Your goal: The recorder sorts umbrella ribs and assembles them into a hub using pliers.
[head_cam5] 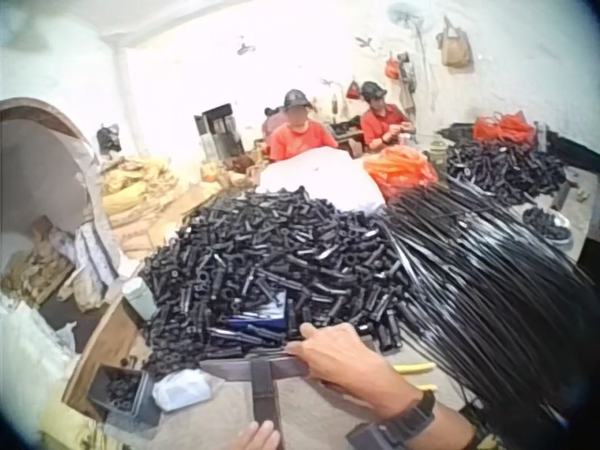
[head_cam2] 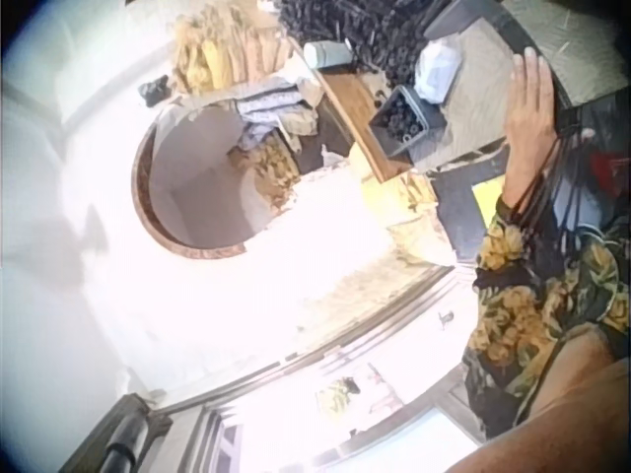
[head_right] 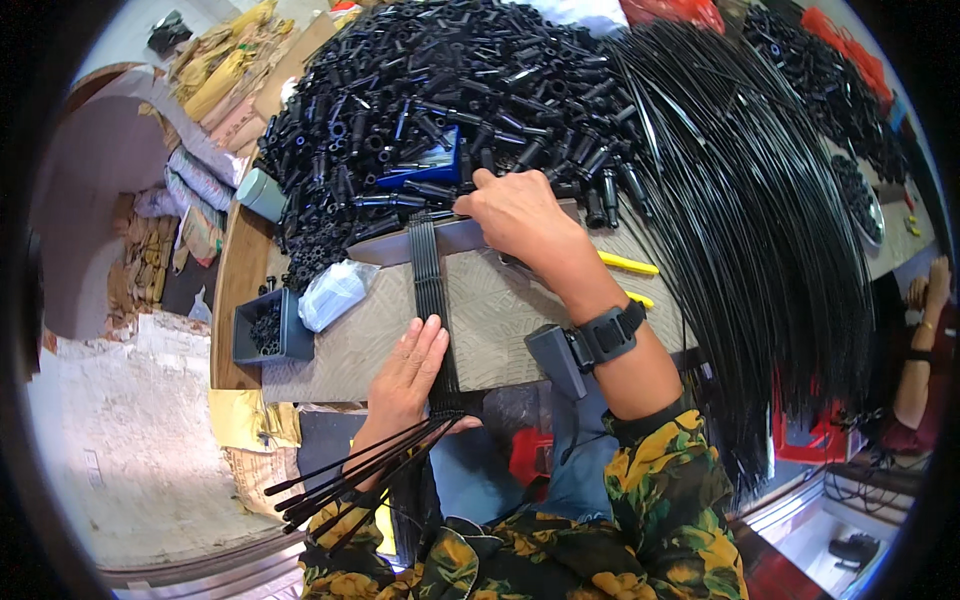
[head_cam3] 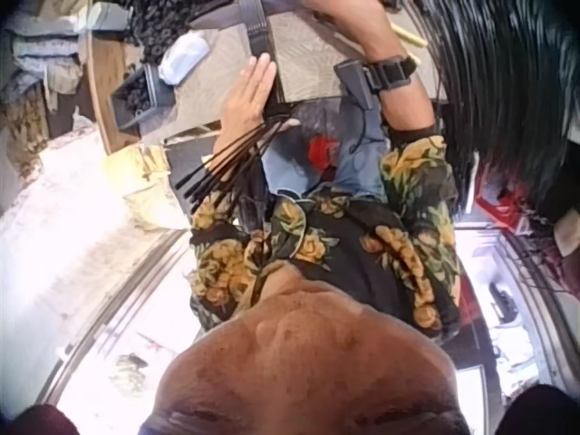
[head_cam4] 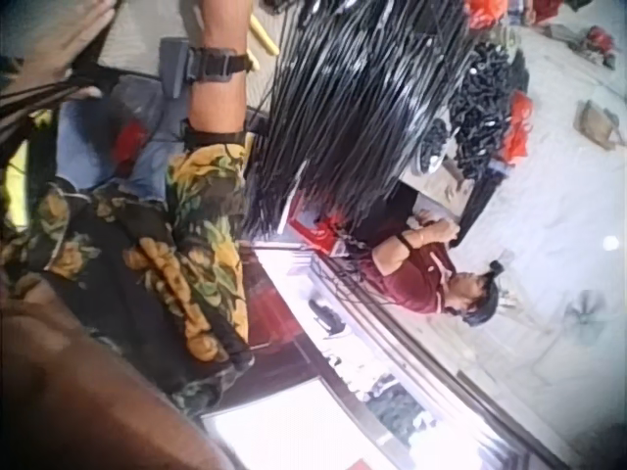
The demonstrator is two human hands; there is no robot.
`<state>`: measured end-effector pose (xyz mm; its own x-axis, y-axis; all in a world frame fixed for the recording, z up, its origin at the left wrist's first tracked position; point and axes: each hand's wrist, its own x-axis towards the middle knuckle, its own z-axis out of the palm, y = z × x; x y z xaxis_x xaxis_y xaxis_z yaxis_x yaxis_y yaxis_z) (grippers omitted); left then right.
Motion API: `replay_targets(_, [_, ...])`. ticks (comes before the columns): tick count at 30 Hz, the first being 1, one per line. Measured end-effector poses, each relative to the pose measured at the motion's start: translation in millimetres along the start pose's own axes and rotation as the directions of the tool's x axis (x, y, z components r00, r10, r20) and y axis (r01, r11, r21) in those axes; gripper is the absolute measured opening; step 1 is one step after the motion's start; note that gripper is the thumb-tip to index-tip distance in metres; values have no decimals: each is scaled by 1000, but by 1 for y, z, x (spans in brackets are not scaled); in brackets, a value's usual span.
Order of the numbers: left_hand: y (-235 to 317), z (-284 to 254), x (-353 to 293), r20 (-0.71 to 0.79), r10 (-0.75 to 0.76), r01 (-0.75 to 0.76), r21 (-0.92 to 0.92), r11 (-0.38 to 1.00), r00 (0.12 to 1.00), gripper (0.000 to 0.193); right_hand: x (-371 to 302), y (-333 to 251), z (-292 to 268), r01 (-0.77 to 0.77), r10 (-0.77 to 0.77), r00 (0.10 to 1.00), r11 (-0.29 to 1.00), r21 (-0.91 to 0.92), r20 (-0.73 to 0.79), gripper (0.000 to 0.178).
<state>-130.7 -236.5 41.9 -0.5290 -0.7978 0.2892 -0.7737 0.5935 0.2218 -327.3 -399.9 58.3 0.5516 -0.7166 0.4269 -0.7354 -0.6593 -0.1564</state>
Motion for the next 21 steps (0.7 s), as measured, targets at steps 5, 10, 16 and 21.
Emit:
replay_targets(5, [-2, 0, -2, -20, -3, 3, -20, 1000, 1000, 85, -1, 0, 0, -30, 30, 999, 1000, 7, 12, 30])
replay_targets(10, [-5, 0, -7, -23, -7, 6, -35, 999, 1000, 84, 2, -5, 0, -6, 7, 1000, 999, -51, 30, 25])
replay_targets(16, [-8, 0, -12, -40, 12, -13, -48, 999, 999, 82, 7, -5, 12, 74, -79, 995, 994, -79, -66, 19])
replay_targets(21, [-10, 5, -14, -43, 15, -16, -15, 1000, 999, 84, 7, -8, 15, 70, -78, 993, 993, -91, -87, 15])
